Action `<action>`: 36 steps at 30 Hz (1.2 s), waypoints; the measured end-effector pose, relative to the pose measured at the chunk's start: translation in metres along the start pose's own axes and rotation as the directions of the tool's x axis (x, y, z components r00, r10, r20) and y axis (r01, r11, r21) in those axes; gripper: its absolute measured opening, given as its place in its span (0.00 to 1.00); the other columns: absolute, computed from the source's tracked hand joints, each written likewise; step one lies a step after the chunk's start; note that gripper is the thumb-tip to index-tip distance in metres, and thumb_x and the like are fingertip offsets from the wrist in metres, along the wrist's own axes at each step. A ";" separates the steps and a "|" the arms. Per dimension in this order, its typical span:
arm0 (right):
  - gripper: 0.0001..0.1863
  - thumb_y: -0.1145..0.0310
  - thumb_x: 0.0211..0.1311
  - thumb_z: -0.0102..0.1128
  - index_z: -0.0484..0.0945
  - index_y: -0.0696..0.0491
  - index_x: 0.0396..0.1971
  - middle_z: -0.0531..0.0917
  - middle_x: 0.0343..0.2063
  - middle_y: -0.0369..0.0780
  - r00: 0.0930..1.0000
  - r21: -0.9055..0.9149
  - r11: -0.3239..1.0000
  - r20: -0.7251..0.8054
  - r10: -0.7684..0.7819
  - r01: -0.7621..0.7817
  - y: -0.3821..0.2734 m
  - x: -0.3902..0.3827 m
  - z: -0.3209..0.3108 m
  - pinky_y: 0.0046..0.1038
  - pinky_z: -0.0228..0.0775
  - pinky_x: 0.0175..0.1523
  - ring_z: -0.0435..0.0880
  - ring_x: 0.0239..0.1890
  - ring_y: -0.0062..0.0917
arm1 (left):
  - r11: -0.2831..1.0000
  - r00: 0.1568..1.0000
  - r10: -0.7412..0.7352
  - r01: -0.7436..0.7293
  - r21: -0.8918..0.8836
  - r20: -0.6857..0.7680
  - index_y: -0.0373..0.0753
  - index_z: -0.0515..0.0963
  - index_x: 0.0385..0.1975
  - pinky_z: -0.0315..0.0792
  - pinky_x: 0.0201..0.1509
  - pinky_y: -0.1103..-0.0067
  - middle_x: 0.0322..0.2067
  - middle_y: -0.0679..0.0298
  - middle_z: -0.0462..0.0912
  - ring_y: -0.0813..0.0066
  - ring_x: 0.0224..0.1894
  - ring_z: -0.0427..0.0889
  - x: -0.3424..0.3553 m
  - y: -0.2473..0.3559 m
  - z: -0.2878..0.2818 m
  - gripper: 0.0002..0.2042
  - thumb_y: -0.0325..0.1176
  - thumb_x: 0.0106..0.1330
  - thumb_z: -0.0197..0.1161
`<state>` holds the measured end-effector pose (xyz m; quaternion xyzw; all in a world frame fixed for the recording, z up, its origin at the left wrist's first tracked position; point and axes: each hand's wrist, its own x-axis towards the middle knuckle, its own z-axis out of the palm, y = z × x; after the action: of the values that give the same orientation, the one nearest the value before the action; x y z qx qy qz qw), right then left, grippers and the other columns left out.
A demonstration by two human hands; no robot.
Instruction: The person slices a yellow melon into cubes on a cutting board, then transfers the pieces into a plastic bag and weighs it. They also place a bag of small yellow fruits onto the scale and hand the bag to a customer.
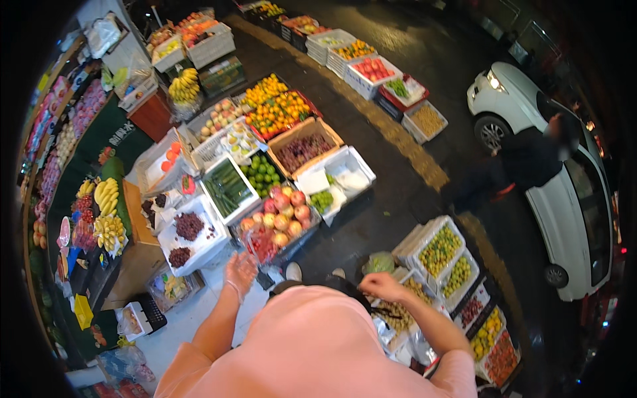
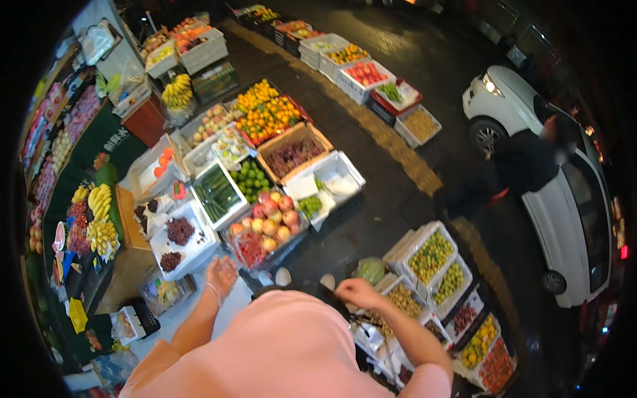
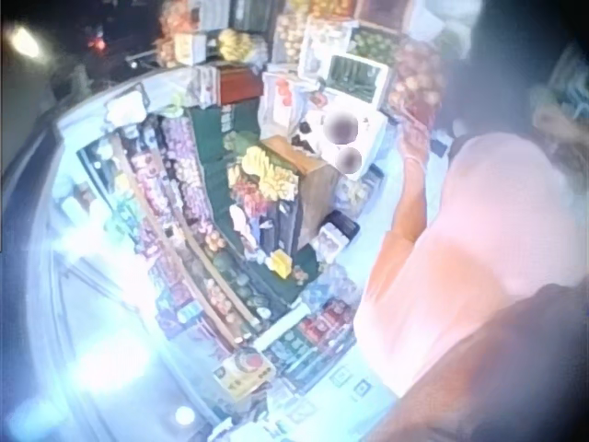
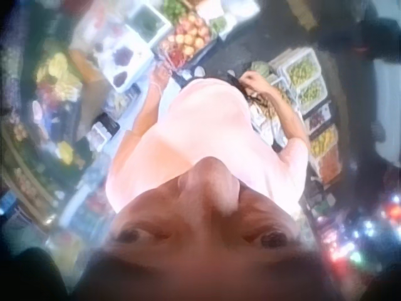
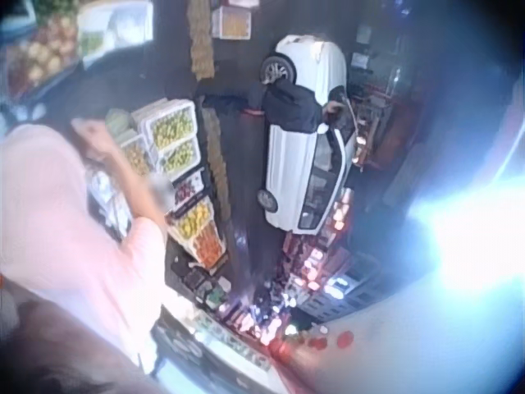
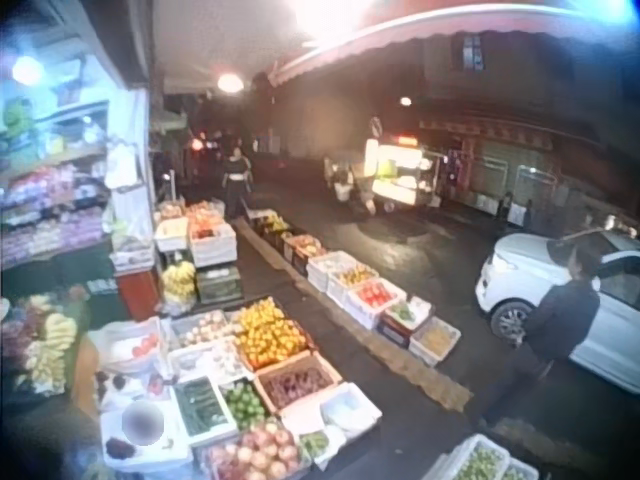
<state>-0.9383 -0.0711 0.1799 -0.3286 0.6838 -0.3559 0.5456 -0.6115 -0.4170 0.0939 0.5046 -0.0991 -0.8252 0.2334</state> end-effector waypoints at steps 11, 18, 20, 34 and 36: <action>0.27 0.46 0.70 0.52 0.76 0.53 0.55 0.82 0.51 0.39 0.953 0.861 0.426 0.193 0.235 -0.280 0.059 0.037 0.068 0.30 0.68 0.61 0.79 0.53 0.25 | 0.996 0.999 -0.011 0.015 0.092 -0.045 0.44 0.73 0.47 0.74 0.43 0.73 0.41 0.62 0.82 0.68 0.42 0.82 -0.003 -0.003 0.010 0.20 0.54 0.68 0.55; 0.25 0.46 0.71 0.51 0.80 0.53 0.49 0.85 0.43 0.40 0.889 0.786 0.415 0.396 0.231 -0.458 0.150 0.088 0.057 0.33 0.74 0.53 0.83 0.44 0.26 | 0.988 0.998 0.025 -0.015 0.153 -0.063 0.43 0.73 0.47 0.75 0.43 0.72 0.44 0.61 0.82 0.65 0.44 0.81 0.007 0.002 0.018 0.19 0.52 0.69 0.55; 0.24 0.47 0.71 0.51 0.82 0.54 0.44 0.85 0.36 0.39 0.859 0.586 0.629 0.318 0.402 -0.511 0.191 0.120 0.069 0.32 0.75 0.45 0.83 0.36 0.25 | 0.981 0.999 0.026 -0.017 0.193 -0.040 0.43 0.73 0.48 0.75 0.43 0.72 0.44 0.61 0.81 0.66 0.44 0.81 0.007 0.006 0.028 0.19 0.52 0.69 0.55; 0.29 0.45 0.74 0.42 0.78 0.56 0.53 0.84 0.45 0.39 0.911 0.391 0.824 0.130 0.391 -0.409 0.066 0.063 0.077 0.28 0.71 0.50 0.80 0.43 0.24 | 0.988 0.994 0.061 -0.047 0.144 -0.095 0.43 0.72 0.53 0.74 0.43 0.72 0.43 0.62 0.80 0.69 0.42 0.80 -0.024 -0.012 0.001 0.22 0.53 0.69 0.55; 0.29 0.45 0.75 0.41 0.77 0.55 0.55 0.83 0.48 0.39 0.888 0.368 0.809 0.147 0.435 -0.458 0.050 0.055 0.074 0.28 0.70 0.53 0.80 0.46 0.24 | 0.989 0.994 0.058 -0.045 0.142 -0.091 0.43 0.71 0.54 0.74 0.43 0.71 0.43 0.62 0.80 0.69 0.42 0.80 -0.023 -0.014 -0.002 0.23 0.54 0.69 0.56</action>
<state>-0.8793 -0.1003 0.0987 -0.0523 0.6408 -0.3380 0.6873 -0.6049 -0.3933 0.1056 0.5554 -0.1584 -0.7852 0.2233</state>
